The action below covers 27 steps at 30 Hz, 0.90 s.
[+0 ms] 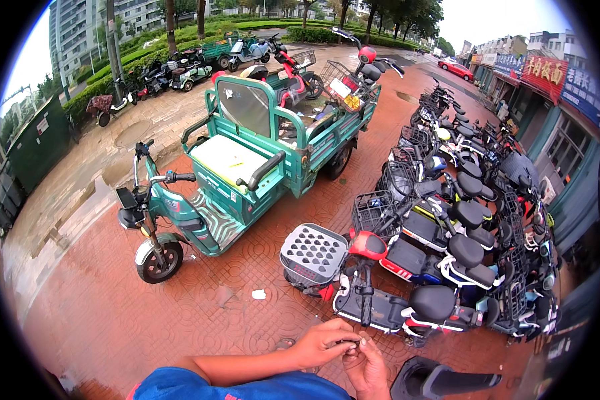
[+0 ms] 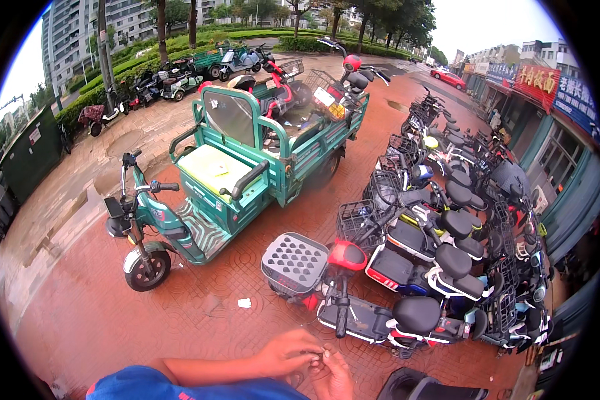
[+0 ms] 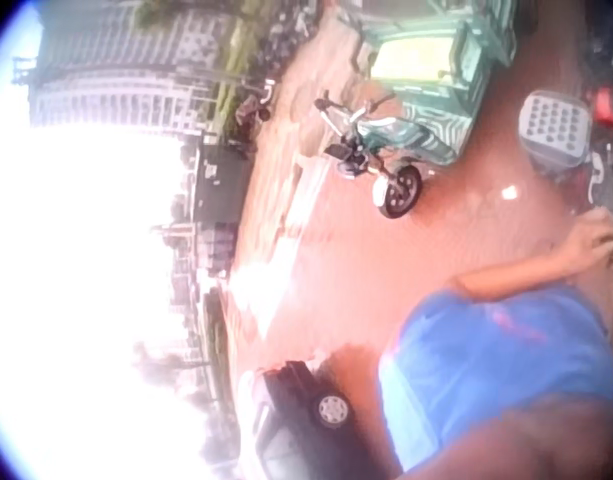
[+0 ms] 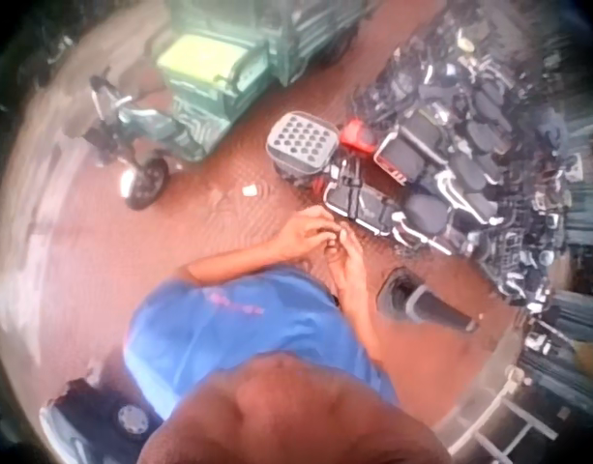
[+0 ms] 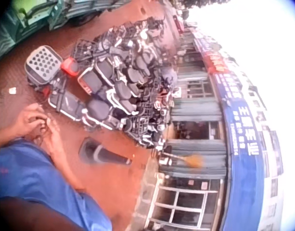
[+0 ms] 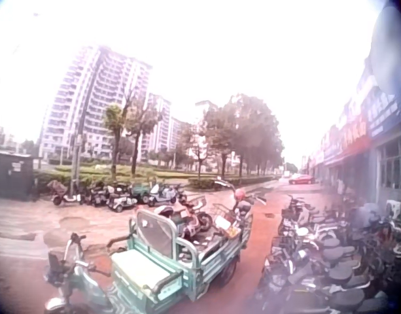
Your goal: The person removes a grey plastic basket from the front of a red electric scooter. They use a small metal tool to scrape the inside of the basket and then use a red power drill to work on the basket's mounting area. Finally, the person handles a small metal component and walks away from the scooter.
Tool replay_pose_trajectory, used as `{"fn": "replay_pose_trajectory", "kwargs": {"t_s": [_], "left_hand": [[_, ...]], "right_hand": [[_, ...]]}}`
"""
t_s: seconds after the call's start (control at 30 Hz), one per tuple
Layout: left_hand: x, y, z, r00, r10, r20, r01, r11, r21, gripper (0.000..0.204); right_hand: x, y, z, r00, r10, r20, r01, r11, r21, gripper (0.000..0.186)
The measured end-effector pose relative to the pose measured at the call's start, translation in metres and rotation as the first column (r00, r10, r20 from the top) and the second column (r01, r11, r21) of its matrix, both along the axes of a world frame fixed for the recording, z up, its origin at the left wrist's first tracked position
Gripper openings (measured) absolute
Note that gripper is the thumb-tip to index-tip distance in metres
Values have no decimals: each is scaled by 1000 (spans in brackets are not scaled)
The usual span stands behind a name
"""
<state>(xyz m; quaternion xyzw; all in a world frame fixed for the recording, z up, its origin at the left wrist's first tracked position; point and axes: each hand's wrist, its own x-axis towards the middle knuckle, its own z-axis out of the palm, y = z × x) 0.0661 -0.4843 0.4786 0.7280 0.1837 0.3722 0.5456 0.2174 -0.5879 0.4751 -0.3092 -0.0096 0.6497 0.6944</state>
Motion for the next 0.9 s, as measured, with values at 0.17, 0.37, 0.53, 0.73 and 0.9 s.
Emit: {"fn": "replay_pose_trajectory", "kwargs": {"t_s": [0.17, 0.37, 0.53, 0.73, 0.9], "left_hand": [[-13, 8, -4, 1000, -3, -3, 3, 999, -37, 19], [-19, 17, -8, 1000, 10, 16, -7, 991, -137, 18], [-25, 23, -14, 998, 60, 32, -52, 977, -207, 13], [-22, 36, 6, 999, 35, 25, -31, 992, -118, 8], [-21, 44, -5, 989, -146, 38, 151, 965, -215, 9]], "right_hand": [[-15, 1, -7, 995, -2, 100, 11, 996, -89, 8], [-34, 9, 8, 937, 1, 349, 51, 989, -139, 10], [-45, 16, 17, 903, -59, 425, 81, 996, -34, 12], [-54, 19, 27, 959, -75, 275, 100, 992, -81, 16], [-55, 7, 11, 943, -119, 310, 156, 983, -97, 15]]}}
